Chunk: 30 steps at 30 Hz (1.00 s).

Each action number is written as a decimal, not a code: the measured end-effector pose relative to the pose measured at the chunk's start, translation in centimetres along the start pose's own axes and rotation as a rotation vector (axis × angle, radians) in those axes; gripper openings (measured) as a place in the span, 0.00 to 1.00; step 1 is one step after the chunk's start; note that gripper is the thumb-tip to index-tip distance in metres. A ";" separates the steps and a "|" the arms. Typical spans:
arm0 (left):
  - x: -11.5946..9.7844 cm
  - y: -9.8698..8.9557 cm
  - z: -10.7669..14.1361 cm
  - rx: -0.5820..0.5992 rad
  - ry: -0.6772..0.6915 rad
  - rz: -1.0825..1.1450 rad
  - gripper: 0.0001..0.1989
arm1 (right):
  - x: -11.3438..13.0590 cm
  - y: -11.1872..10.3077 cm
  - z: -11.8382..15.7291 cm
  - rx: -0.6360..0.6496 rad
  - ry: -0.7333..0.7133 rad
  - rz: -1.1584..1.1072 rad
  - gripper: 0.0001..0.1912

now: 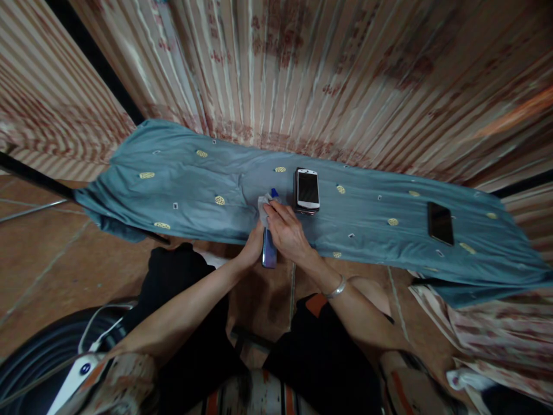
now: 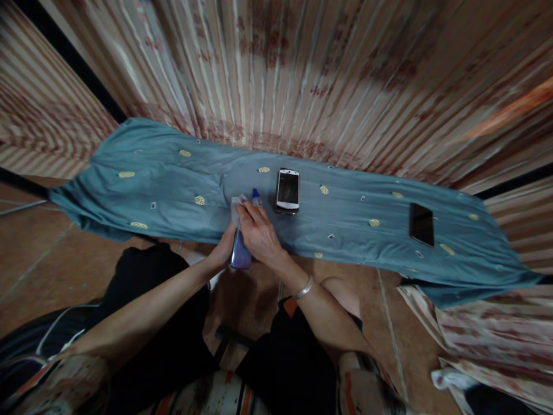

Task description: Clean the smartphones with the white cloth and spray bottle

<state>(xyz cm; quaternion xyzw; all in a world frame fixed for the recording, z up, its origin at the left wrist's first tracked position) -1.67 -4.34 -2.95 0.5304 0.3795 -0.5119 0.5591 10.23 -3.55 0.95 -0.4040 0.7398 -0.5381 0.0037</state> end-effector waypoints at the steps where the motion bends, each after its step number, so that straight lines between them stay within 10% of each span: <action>1: -0.1 0.1 0.1 0.006 0.003 -0.011 0.21 | -0.2 0.0 0.0 -0.002 0.004 0.002 0.24; 13: -3.8 1.3 1.1 -0.013 -0.249 0.484 0.22 | -1.8 0.7 0.1 0.066 0.098 0.003 0.24; 30: -5.2 0.3 1.0 -0.023 -0.285 0.512 0.24 | -3.0 1.7 0.8 0.046 0.142 -0.085 0.21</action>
Point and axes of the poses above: each hand's wrist, its own z-axis away from the middle knuckle, its own y-axis out of the palm, x = y × z, the point moved 1 cm from there along -z, towards the middle knuckle, and after that the axes turned 7 degrees about x, right-handed, at the moved point
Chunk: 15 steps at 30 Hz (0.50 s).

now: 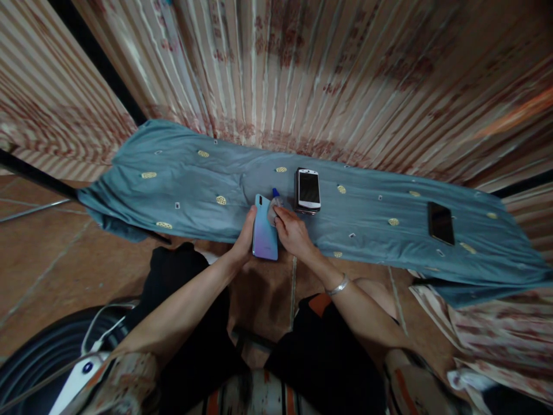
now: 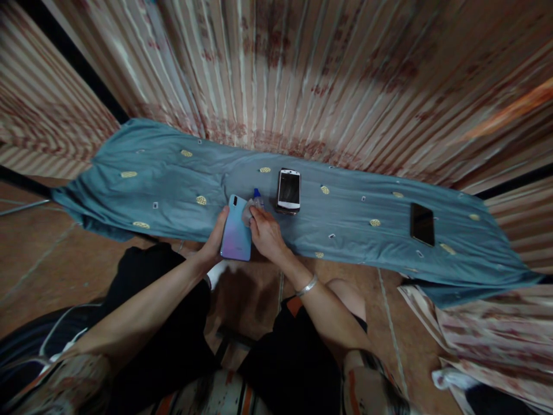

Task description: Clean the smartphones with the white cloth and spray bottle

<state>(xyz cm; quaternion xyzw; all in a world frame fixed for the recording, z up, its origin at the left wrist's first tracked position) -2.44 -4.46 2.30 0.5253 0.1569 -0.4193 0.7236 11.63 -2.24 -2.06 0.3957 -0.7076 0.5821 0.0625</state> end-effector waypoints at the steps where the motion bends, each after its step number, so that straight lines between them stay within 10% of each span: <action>1: -0.1 -0.1 0.0 -0.001 0.001 0.000 0.24 | 0.1 0.0 0.1 0.009 0.001 -0.004 0.21; 15: -1.1 -1.6 -1.3 -0.038 0.000 -0.021 0.29 | 3.0 -0.7 2.3 0.097 -0.078 -0.069 0.19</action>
Point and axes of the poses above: each hand's wrist, its own z-axis away from the middle knuckle, its own y-axis out of the palm, x = y × z, the point moved 1 cm from there along -z, towards the middle knuckle, and after that the axes turned 7 degrees about x, right-handed, at the moved point
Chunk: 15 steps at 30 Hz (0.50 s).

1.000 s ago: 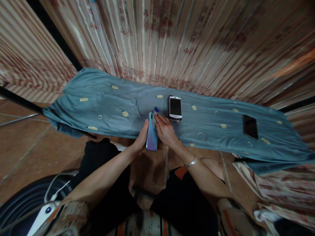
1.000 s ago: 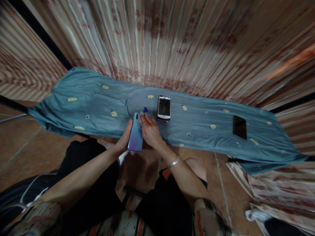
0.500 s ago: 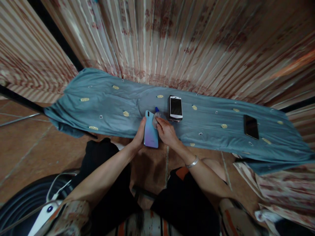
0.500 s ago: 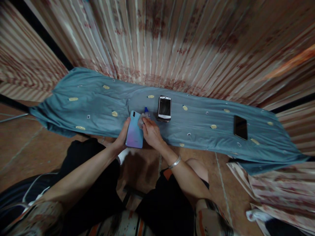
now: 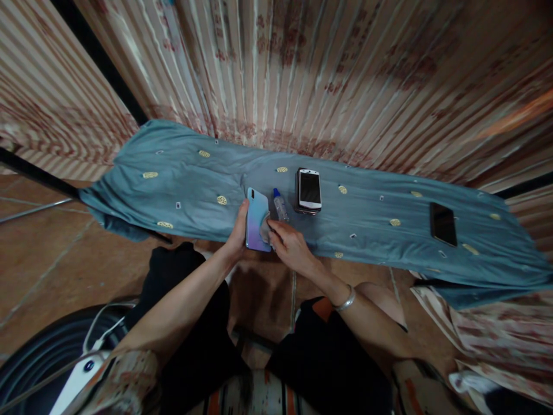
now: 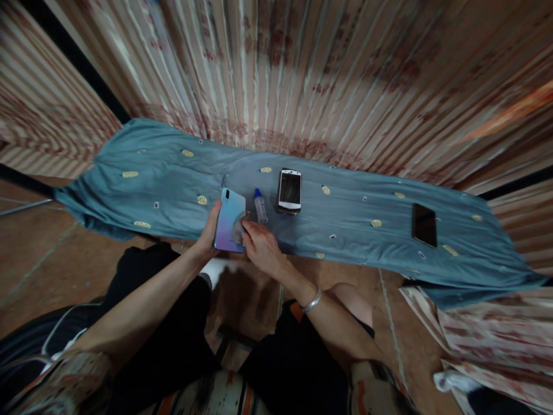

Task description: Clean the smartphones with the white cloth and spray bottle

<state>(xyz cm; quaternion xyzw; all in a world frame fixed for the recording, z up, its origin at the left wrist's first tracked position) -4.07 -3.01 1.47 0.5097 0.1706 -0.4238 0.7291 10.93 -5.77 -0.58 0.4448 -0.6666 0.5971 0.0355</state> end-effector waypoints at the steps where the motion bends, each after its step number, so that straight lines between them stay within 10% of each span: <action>1: -0.1 0.0 0.0 -0.009 -0.003 0.000 0.30 | 0.2 0.0 0.2 0.008 0.000 -0.002 0.19; 15: -1.2 0.1 0.3 -0.059 0.036 -0.063 0.30 | 2.3 -0.1 1.5 0.103 -0.100 0.135 0.21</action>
Point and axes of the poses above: each hand's wrist, its own z-axis away from the middle knuckle, its own y-axis out of the palm, x = y × z, the point moved 1 cm from there along -z, towards the middle knuckle, and after that the axes turned 7 degrees about x, right-handed, at the moved point
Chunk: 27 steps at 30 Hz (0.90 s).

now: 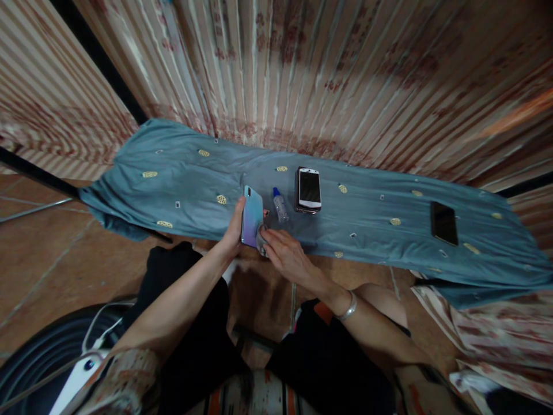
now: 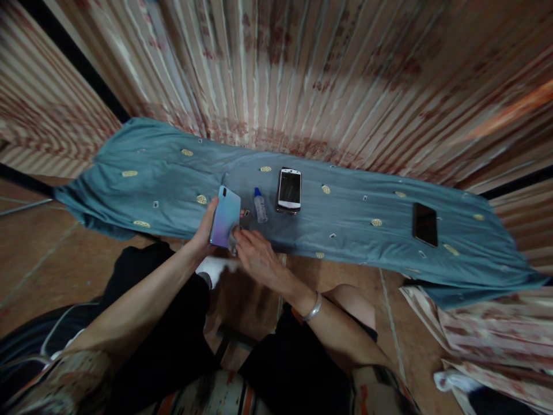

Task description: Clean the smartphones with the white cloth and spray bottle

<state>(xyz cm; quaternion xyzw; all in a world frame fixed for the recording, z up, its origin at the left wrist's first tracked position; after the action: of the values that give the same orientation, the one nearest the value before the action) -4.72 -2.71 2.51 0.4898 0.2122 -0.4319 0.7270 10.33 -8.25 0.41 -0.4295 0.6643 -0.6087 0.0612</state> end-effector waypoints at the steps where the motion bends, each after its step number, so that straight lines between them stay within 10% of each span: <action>1: -0.1 0.1 0.1 -0.005 0.003 -0.004 0.30 | 0.2 -0.1 0.0 -0.012 -0.017 0.016 0.21; 27: 2.1 1.3 0.8 0.076 -0.057 0.054 0.21 | -3.4 0.1 -1.6 -0.154 0.078 0.101 0.22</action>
<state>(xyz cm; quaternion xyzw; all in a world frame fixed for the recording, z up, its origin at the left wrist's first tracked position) -2.59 -4.13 2.08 0.5104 0.1616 -0.4336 0.7248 11.42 -4.82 -0.74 -0.3749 0.7319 -0.5681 0.0330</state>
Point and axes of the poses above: each hand's wrist, its own z-axis away from the middle knuckle, its own y-axis out of the palm, x = y × z, the point moved 1 cm from there along -z, towards the middle knuckle, and after that the axes turned 7 degrees about x, right-handed, at the moved point
